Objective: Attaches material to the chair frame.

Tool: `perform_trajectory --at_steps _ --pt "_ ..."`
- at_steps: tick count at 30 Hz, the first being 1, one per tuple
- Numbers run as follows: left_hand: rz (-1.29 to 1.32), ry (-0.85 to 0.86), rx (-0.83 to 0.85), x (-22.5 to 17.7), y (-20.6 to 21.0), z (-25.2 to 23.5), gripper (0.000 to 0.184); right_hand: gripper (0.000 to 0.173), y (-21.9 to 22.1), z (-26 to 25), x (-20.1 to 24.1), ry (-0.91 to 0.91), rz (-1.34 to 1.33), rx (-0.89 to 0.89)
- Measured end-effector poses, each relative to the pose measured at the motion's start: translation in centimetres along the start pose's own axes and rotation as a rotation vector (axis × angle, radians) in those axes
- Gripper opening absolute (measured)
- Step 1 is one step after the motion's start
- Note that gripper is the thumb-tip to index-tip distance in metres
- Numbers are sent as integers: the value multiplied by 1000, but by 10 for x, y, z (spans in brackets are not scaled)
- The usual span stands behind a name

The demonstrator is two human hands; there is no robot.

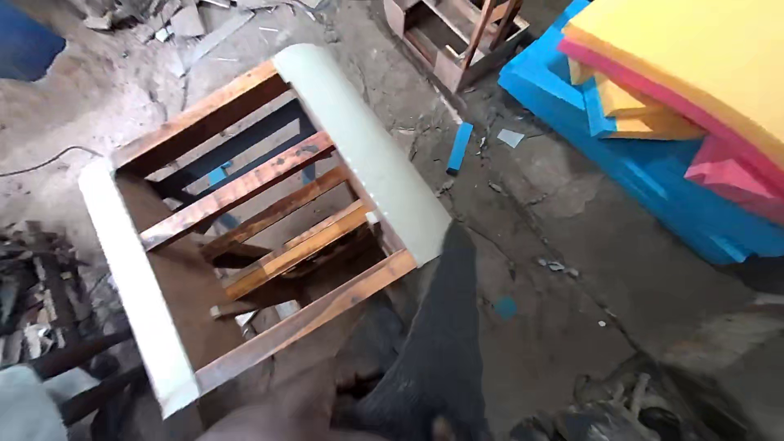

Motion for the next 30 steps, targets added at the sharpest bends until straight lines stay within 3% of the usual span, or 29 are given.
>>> perform_trajectory --at_steps 2,5,8,12,15,17,20,24,30 --pt "-189 68 -61 -3 -9 52 48 28 23 9 3 -31 11 -60" --pt "-358 -22 -92 12 -31 129 37 47 54 12 -13 -141 21 -6" --pt "-354 -116 -126 28 -50 204 18 43 84 23 -36 -175 -25 36" --pt "-280 -232 -277 57 -88 296 13 36 125 29 -103 3 24 -22" --pt "-246 -385 -552 124 -143 348 12 40 155 16 -187 195 156 2" --pt "-252 -459 -669 178 -180 371 18 42 174 10 -245 335 145 18" --pt "-244 -485 -667 236 -213 397 23 45 204 15 -296 426 96 -6" --pt "-182 -439 -556 259 -221 425 29 43 246 35 -329 370 169 -91" --pt "-141 -318 -452 334 -268 429 34 57 286 73 -429 361 254 -306"
Point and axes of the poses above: each hand's wrist, its own z-axis away from the middle knuckle, its own y-axis out of the palm, x = y × z, the point moved 8 cm from there along -z, towards the middle knuckle, and after that the axes turned 1 degree about -x, right-handed, at the moved point
